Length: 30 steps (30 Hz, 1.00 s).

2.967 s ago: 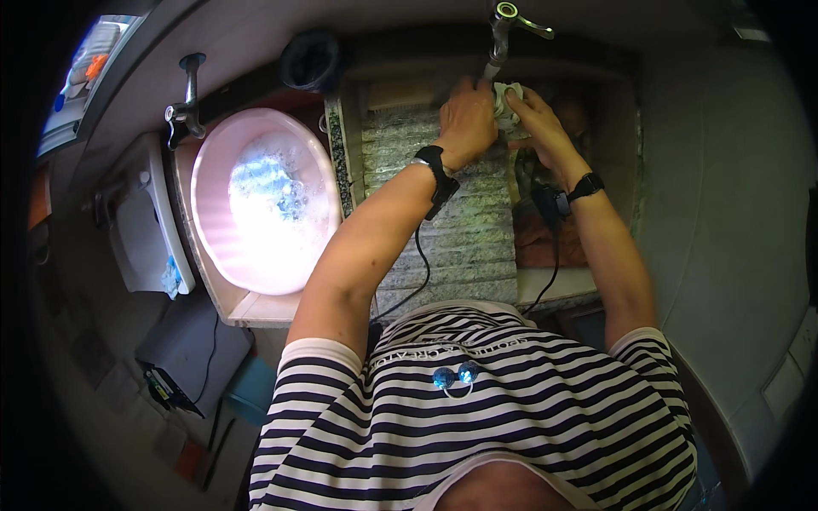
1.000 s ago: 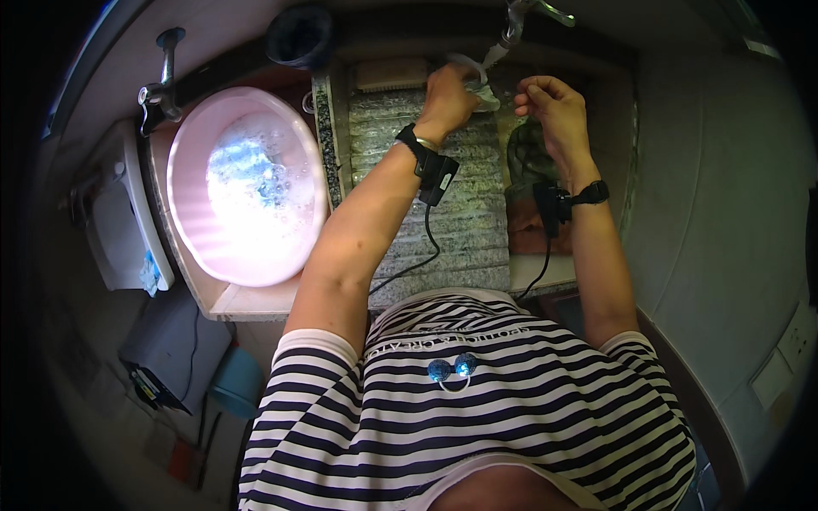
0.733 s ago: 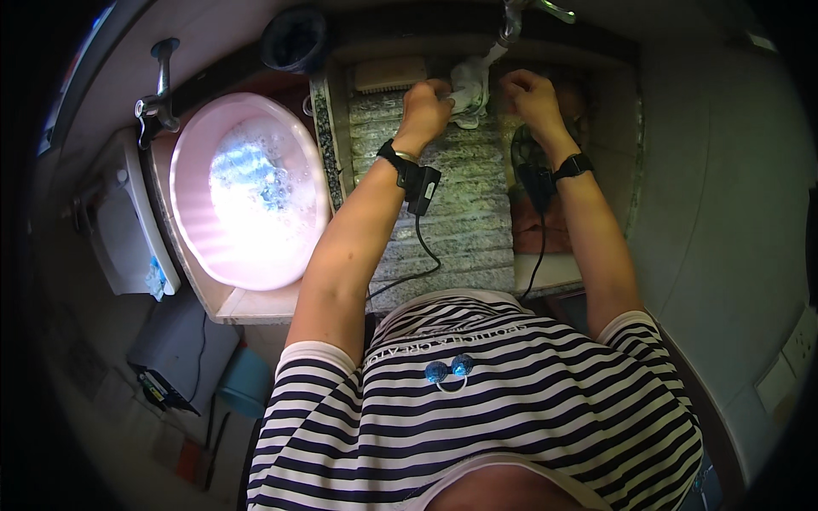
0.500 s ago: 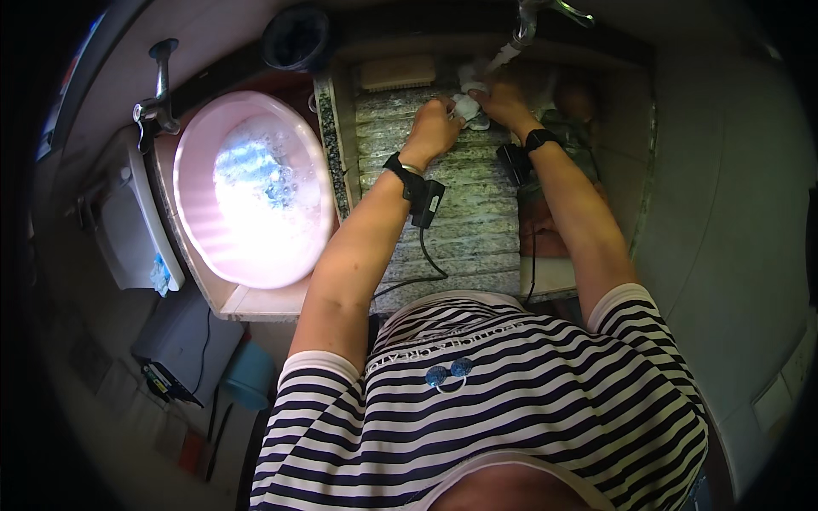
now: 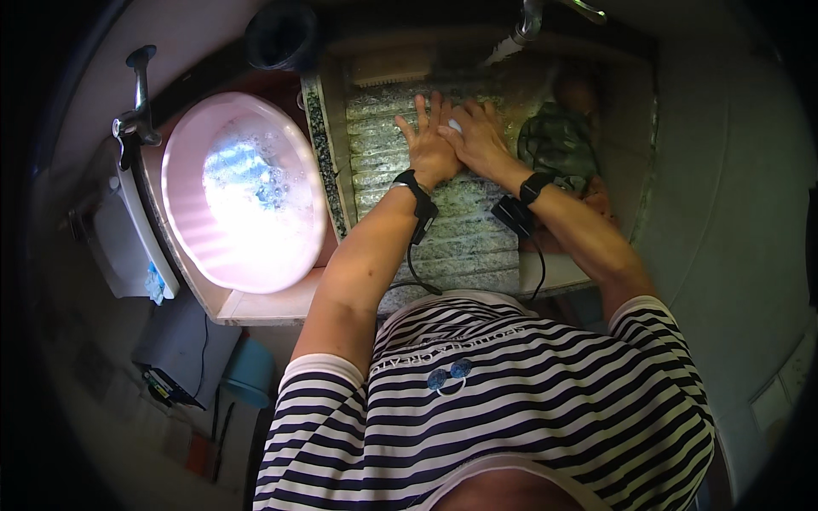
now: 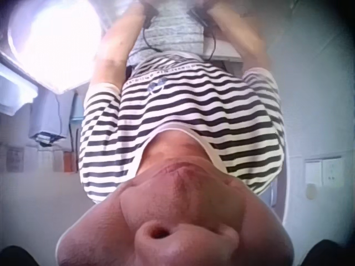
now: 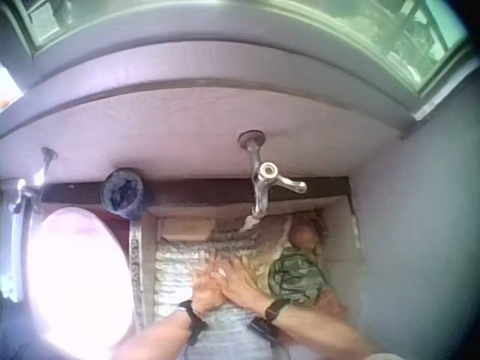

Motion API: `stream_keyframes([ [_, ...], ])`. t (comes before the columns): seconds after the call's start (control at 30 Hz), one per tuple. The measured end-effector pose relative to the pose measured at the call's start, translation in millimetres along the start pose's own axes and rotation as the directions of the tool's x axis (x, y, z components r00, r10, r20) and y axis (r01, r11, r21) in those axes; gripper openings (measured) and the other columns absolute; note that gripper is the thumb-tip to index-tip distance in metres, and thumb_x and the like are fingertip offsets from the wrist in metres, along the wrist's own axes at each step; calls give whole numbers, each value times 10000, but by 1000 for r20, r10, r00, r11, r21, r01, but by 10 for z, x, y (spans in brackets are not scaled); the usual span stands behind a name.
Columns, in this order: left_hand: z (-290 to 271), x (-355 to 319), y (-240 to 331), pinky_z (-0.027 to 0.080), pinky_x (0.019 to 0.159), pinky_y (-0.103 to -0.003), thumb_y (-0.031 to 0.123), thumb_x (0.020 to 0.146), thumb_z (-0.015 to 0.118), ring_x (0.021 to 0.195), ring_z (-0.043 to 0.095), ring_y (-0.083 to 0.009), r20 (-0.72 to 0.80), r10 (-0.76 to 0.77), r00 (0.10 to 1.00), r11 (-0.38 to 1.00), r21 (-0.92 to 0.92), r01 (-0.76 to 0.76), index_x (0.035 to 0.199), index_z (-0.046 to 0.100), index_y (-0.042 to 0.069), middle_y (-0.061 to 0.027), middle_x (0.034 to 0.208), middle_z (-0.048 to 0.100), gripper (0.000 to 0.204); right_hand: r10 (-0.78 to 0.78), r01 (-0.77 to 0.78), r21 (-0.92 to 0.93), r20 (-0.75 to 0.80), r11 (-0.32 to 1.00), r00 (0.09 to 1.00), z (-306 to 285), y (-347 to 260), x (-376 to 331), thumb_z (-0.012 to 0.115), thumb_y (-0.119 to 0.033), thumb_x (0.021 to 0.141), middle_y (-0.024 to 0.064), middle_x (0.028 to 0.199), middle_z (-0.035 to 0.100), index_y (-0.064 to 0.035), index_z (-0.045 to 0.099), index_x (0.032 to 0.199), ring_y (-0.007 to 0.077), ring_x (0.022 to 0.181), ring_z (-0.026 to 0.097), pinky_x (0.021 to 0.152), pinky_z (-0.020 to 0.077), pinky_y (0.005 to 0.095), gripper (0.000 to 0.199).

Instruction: The person washes a white cloth by hand under running water, wrings it, and places it aside. They then scrub a blue patterned cloth with a brush on a washboard, rinse it under the tap, and wring it out.

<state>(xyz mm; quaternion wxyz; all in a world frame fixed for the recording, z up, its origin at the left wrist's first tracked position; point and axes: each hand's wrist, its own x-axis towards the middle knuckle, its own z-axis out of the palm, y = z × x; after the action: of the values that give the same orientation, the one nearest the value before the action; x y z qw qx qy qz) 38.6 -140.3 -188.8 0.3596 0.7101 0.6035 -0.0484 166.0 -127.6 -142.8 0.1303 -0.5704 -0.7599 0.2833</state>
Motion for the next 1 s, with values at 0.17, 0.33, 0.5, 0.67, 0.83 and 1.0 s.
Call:
stream_keyframes([
  [0.17, 411, -49, -210, -46, 1177, -753, 380, 1021, 512, 1591, -22, -445, -262, 122, 957, 992, -1, -127, 1612, 272, 49, -160, 1728, 132, 718, -97, 79, 173, 102, 982, 990, 325, 224, -238, 615, -342, 997, 197, 1092, 633, -44, 698, 971, 393, 1065, 562, 935, 411, 574, 311],
  [0.33, -73, -111, 28, -55, 1184, -735, 324, 960, 629, 1596, -57, -424, -40, -3, 999, 991, -133, -3, 1623, 258, 54, -135, 1737, 112, 807, -24, -70, -370, -246, 927, 969, 296, 483, 270, 659, -263, 976, 184, 992, 622, -34, 687, 913, 389, 923, 601, 796, 500, 479, 239],
  [0.5, 325, -12, -162, -78, 1190, -729, 469, 911, 719, 1591, -95, -428, -171, 62, 983, 997, 53, -53, 1625, 263, 75, -143, 1742, 74, 934, -129, 129, -19, -22, 992, 991, 254, 162, -141, 645, -303, 980, 214, 1041, 645, 23, 742, 1009, 397, 892, 625, 759, 519, 509, 341],
  [0.67, -160, -67, 61, -16, 1204, -720, 456, 914, 730, 1590, -23, -448, 29, -42, 999, 988, -144, 46, 1613, 254, 54, -200, 1723, 114, 937, 257, -246, -107, 102, 963, 961, -124, 505, 524, 709, -359, 951, 255, 972, 695, 72, 729, 981, 418, 893, 688, 782, 547, 489, 432],
  [0.83, -455, -146, 61, 334, 1160, -582, 315, 903, 763, 1467, 363, -456, -131, -122, 984, 930, -361, 67, 1525, 393, -3, -296, 1576, 382, 790, 378, -523, 409, 385, 748, 842, -1042, 70, 678, 846, -318, 844, 141, 1046, 727, 64, 669, 1136, 239, 948, 702, 844, 554, 357, 513],
  [1.0, -1278, -217, 456, 506, 1039, -449, 226, 899, 756, 1265, 607, -439, -407, 4, 913, 854, -474, -215, 1425, 517, -34, -297, 1370, 607, 634, 314, -449, 731, 326, 515, 892, -1311, 9, 778, 829, -99, 827, 115, 1023, 711, 17, 643, 1151, 210, 941, 696, 809, 562, 337, 390],
])
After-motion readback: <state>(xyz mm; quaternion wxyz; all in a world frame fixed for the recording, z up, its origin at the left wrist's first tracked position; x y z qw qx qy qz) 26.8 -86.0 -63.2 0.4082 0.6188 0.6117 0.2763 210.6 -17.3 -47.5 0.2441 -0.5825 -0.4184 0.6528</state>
